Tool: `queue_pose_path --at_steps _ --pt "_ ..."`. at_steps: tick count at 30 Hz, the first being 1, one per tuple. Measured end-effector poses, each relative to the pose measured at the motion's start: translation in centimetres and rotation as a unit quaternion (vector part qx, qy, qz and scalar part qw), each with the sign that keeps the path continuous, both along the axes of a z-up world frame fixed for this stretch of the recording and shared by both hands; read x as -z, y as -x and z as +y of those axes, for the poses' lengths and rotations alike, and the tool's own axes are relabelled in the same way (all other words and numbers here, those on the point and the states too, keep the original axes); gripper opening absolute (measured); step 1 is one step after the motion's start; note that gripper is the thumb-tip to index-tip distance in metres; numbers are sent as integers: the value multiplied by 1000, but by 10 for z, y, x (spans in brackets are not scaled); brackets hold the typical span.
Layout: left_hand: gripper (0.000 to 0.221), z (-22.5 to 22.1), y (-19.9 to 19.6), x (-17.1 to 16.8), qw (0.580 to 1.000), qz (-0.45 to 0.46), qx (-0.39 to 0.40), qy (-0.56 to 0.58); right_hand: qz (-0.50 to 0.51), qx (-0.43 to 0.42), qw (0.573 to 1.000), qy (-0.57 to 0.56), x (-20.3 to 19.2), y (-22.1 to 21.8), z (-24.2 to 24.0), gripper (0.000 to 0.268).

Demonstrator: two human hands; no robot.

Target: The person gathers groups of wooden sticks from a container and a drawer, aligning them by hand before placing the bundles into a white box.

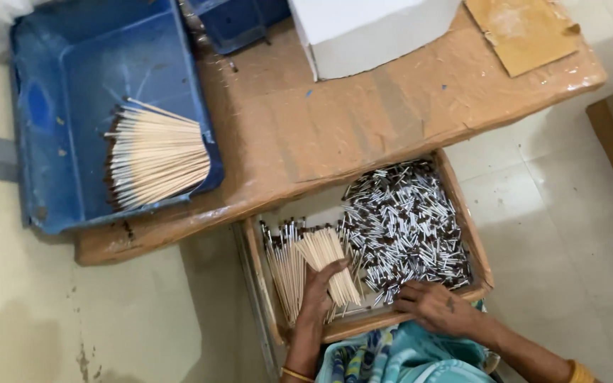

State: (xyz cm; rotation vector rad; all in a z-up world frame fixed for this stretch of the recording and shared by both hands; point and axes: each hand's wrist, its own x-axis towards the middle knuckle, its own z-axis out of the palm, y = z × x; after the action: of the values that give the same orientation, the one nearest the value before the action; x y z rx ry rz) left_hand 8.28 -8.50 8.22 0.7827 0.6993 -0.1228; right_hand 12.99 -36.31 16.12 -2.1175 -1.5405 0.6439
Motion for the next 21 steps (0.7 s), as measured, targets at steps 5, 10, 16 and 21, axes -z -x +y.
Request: queue_pose_path --at_steps 5,10,16,21 --pt "55 -6 -16 -9 1000 9 0 2 -25 -2 1000 4 14 -10 -8 35" --pt "53 -11 -16 -26 996 -86 21 -28 -50 -4 999 3 27 -18 -19 38" --pt "46 0 -11 -34 992 -90 80 -39 -19 0 1000 -8 5 -8 -1 50" --pt "40 -1 3 25 995 -54 86 -5 151 105 983 9 17 -17 21 38"
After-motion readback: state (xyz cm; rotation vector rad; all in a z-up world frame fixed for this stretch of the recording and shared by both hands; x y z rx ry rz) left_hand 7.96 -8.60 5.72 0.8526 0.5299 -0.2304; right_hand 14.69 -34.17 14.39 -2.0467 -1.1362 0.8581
